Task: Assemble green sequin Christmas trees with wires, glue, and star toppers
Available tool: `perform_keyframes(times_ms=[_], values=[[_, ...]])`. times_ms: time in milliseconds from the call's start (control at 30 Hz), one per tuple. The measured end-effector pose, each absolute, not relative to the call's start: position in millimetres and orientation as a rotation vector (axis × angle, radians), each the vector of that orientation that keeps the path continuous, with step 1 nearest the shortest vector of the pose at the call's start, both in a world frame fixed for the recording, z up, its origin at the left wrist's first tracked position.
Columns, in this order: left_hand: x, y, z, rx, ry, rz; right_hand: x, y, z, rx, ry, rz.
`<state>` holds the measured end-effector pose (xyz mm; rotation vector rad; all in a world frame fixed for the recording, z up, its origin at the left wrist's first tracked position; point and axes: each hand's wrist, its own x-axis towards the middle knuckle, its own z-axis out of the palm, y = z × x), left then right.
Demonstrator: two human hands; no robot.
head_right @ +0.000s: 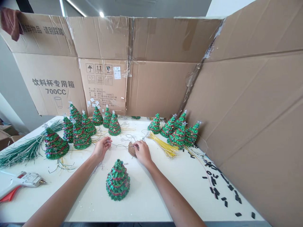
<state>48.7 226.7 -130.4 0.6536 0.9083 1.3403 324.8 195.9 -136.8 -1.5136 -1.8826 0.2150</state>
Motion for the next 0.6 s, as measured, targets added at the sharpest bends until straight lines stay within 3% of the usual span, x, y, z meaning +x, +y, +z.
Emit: perform_keyframes(times_ms=[600], values=[[43,221,-109,0.44,0.717,1.425,327,188,-115,-1.509,-1.975,-0.044]])
